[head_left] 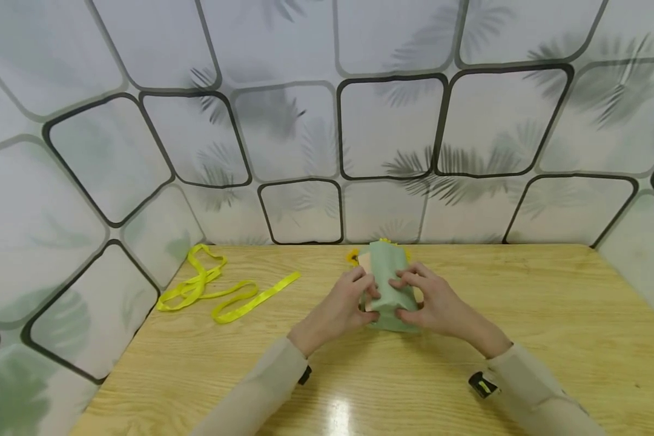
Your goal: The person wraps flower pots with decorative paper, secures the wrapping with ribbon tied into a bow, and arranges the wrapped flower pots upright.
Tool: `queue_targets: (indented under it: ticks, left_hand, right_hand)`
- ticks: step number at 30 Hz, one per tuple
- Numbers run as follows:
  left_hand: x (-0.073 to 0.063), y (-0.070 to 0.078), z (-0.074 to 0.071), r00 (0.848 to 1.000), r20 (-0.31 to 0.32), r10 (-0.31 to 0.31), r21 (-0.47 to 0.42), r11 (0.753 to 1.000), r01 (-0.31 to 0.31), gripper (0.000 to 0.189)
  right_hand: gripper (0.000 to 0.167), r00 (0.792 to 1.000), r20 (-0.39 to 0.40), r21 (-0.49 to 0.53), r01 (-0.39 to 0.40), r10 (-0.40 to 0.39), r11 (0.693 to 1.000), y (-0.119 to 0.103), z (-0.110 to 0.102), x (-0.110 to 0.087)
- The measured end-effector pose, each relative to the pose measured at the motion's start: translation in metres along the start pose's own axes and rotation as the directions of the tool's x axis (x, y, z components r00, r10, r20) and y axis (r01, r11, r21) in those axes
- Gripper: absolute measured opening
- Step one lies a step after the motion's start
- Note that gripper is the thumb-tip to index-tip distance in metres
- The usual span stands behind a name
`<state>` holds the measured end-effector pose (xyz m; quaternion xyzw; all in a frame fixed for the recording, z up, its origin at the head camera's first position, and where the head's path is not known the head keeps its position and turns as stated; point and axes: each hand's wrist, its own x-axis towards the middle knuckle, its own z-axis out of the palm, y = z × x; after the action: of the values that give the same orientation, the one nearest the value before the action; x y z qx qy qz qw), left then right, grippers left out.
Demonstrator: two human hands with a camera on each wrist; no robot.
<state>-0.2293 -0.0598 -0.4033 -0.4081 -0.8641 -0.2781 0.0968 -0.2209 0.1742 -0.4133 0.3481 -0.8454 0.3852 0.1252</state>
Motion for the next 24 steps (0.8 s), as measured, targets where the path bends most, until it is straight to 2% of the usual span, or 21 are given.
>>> queue_targets:
  ticks: [3, 5, 8, 10, 13, 15, 17, 19, 20, 24]
  left_hand:
    - [-0.002, 0.004, -0.002, 1.0, 0.02, -0.013, -0.005, 1.0, 0.013, 0.033]
    - [-0.005, 0.007, -0.003, 0.999, 0.028, -0.016, -0.006, 1.0, 0.016, 0.033]
    - [-0.008, 0.009, -0.004, 0.999, 0.027, -0.018, -0.021, 1.0, 0.018, 0.032]
    - [-0.009, 0.009, -0.004, 0.999, 0.03, -0.013, -0.035, 0.999, 0.014, 0.032]
    - [-0.012, 0.006, -0.004, 0.998, 0.057, -0.025, -0.114, 0.993, 0.032, 0.033]
    - [-0.014, 0.003, -0.006, 0.993, 0.103, -0.058, -0.22, 0.972, 0.08, 0.031]
    - [-0.016, 0.001, -0.008, 0.988, 0.134, -0.083, -0.315, 0.941, 0.122, 0.025]
    - [-0.017, -0.001, -0.01, 0.985, 0.146, -0.092, -0.38, 0.914, 0.142, 0.02]
    - [-0.018, -0.002, -0.011, 0.987, 0.137, -0.081, -0.389, 0.912, 0.129, 0.018]
    - [-0.018, -0.002, -0.013, 0.997, 0.077, -0.031, -0.351, 0.935, 0.056, 0.014]
  right_hand:
    - [0.031, 1.0, 0.013, 0.042, -0.015, 0.015, 0.999, 0.0, 0.002, -0.003]
    - [0.03, 1.0, 0.011, 0.026, 0.003, -0.004, 1.0, -0.002, 0.002, -0.005]
    - [0.031, 0.998, -0.017, -0.094, 0.066, -0.068, 0.993, -0.005, 0.002, -0.004]
    - [0.032, 0.994, -0.029, -0.191, 0.102, -0.109, 0.976, -0.008, 0.001, -0.003]
    - [0.033, 0.991, -0.009, -0.24, 0.125, -0.131, 0.963, -0.011, 0.0, -0.002]
    - [0.032, 0.991, 0.016, -0.231, 0.134, -0.134, 0.964, -0.013, 0.0, -0.001]
    - [0.032, 0.991, 0.038, -0.221, 0.13, -0.124, 0.967, -0.015, 0.0, 0.0]
    - [0.034, 0.991, 0.052, -0.225, 0.13, -0.121, 0.966, -0.017, 0.0, 0.0]
    - [0.036, 0.991, 0.058, -0.232, 0.132, -0.122, 0.964, -0.017, 0.0, 0.0]
    - [0.044, 0.986, 0.069, -0.274, 0.163, -0.149, 0.948, -0.018, 0.002, 0.001]
